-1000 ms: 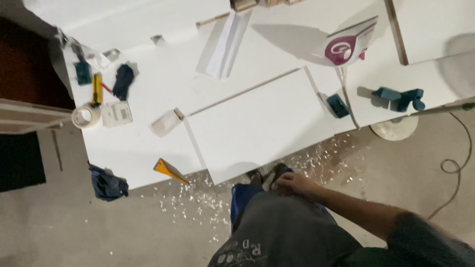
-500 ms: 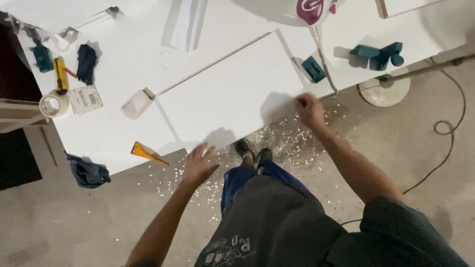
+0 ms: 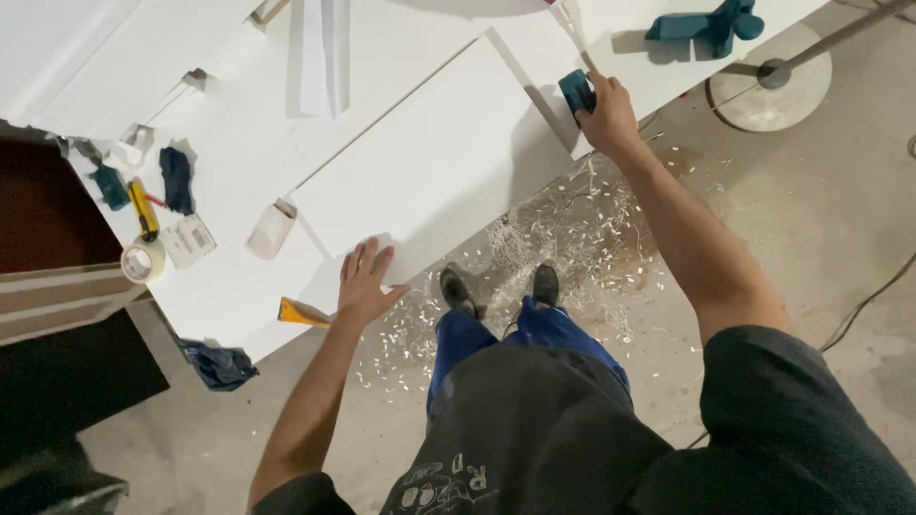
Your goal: The person assembles a white cabinet door by applying an iron-on edge banding strip to the edge of a white panel. They use a household iron to press the strip onto the panel, then use a small wooden block and a blue plastic tool to smooth and secure the edges. Finally, they sand the edges of the panel with a sanding block.
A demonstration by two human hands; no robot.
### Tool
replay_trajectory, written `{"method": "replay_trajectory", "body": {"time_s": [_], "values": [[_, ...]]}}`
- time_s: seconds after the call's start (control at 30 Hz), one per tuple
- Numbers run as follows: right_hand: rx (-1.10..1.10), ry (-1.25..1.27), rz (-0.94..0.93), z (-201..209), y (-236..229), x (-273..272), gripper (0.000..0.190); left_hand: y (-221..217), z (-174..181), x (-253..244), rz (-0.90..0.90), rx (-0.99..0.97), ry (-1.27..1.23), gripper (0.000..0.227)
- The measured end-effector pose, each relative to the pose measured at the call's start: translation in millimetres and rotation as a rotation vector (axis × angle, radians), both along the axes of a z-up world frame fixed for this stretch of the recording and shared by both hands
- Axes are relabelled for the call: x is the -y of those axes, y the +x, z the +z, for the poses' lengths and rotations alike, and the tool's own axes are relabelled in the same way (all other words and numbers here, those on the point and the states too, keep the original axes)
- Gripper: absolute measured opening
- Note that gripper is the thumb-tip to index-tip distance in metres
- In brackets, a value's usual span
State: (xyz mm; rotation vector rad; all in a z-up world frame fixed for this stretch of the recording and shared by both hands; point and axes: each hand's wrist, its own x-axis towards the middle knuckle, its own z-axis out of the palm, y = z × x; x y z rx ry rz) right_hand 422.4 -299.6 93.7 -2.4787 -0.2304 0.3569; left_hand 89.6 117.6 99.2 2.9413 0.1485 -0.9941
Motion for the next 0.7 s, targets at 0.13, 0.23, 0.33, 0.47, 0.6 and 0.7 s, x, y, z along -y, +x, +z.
{"method": "replay_trajectory", "body": {"time_s": [0.13, 0.23, 0.33, 0.47, 0.6, 0.7], "values": [[-0.034, 0.304, -0.112, -3, -55, 17, 0.063, 31, -60, -63, -0.071, 0.585, -0.163, 0.077], [-0.092, 0.528, -0.247, 12, -139, 2, 0.067, 78, -80, -96, -0.121, 0.833, -0.155, 0.091], [-0.296, 0.767, -0.525, -33, -220, -24, 0.067, 140, -62, -94, -0.11, 0.665, -0.239, 0.099], [-0.458, 1.134, -0.85, -64, -354, -108, 0.054, 172, -84, -90, -0.332, 0.841, -0.265, 0.096], [-0.446, 1.166, -1.015, -84, -464, -216, 0.052, 162, -92, -84, -0.367, 0.846, -0.298, 0.094], [-0.345, 1.151, -1.0, -106, -515, -280, 0.042, 161, -101, -77, -0.388, 0.895, -0.28, 0.098]]}}
